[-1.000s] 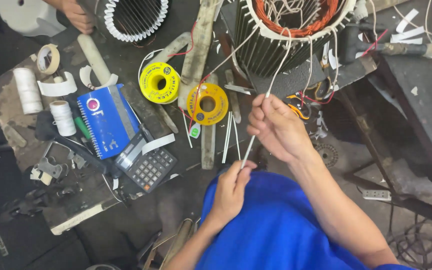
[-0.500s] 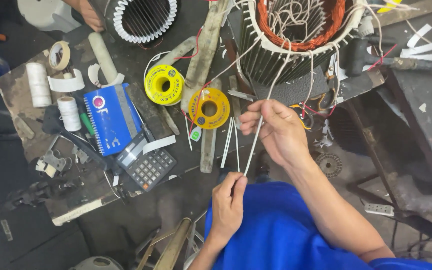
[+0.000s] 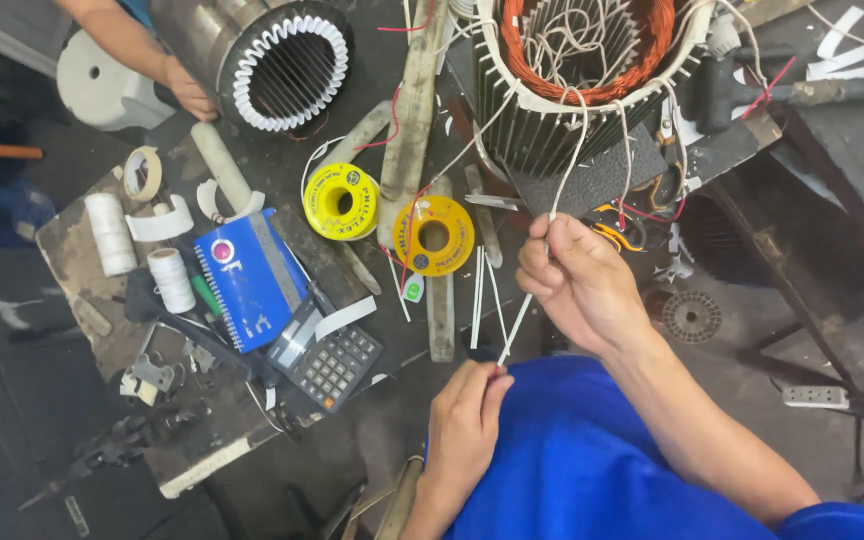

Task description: Preparing and insulating wires for a motor stator winding assembly by cutting sleeves and fitting them onto wires.

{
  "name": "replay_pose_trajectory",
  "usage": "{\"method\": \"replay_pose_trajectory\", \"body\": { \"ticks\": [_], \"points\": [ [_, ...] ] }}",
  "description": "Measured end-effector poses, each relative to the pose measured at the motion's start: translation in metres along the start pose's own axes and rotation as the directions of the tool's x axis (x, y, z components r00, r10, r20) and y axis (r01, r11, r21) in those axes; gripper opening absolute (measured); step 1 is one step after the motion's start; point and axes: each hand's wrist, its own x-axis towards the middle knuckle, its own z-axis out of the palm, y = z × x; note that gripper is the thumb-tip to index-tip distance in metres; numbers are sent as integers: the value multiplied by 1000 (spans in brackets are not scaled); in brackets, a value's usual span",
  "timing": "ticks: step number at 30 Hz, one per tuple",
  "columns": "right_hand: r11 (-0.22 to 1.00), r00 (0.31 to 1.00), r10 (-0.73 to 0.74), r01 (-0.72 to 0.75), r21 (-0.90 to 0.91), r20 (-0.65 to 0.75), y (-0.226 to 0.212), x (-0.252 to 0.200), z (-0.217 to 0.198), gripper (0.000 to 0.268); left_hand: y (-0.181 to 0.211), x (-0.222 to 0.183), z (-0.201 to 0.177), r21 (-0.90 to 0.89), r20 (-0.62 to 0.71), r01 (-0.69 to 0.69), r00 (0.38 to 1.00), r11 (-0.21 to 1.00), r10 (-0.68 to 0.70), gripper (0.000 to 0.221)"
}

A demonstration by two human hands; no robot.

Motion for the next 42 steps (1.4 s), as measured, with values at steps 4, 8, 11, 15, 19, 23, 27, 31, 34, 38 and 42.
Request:
{"method": "replay_pose_trajectory", "body": {
  "ticks": [4, 8, 11, 15, 19, 23, 27, 31, 34, 38, 42],
  "points": [
    [997, 998, -65, 65, 48, -6, 7, 10, -14, 18, 13, -13, -31, 129, 75, -225, 973, 966, 217, 21],
    [977, 1000, 2, -6, 212, 22, 26, 9, -15, 18, 33, -15, -44, -275, -186, -343, 936, 898, 300, 32],
    [926, 996, 78, -91, 366, 49, 32, 11, -13, 13, 44, -1, -34, -628, -216, -331, 943, 704, 251, 46],
    [932, 998, 46, -60, 357, 46, 18, 8, -6, 20, 47, 10, -20, -956, -177, -183, 983, 230, 45, 35],
    [897, 987, 111, -151, 415, 120, 25, -3, -5, 23, 36, 0, -16, -996, -65, -60, 995, 68, -76, 41],
    [902, 988, 114, -146, 405, 101, 23, -8, -7, 16, 45, -4, -16, -949, -135, -141, 990, 282, 44, 38],
    [849, 989, 115, -146, 508, 92, 26, -8, -8, 16, 29, -12, -5, -986, 0, 6, 999, 166, -40, 48],
    [719, 979, 125, -202, 665, 163, 26, -7, -9, 17, 30, -14, -2, -933, -105, -131, 990, 334, 95, 53],
    [693, 969, 151, -245, 678, 195, 26, -6, -8, 25, 29, -16, -1, -943, -36, -97, 981, 320, 191, 51],
    [907, 988, 30, -91, 411, 151, 19, -6, -5, 17, 32, -17, -2, -980, -38, -37, 999, 196, 3, 59],
    [973, 999, -51, 46, 226, 18, 12, -4, -6, 18, 54, -14, -16, -738, -64, -37, 998, 673, -15, 64]
  ]
}}
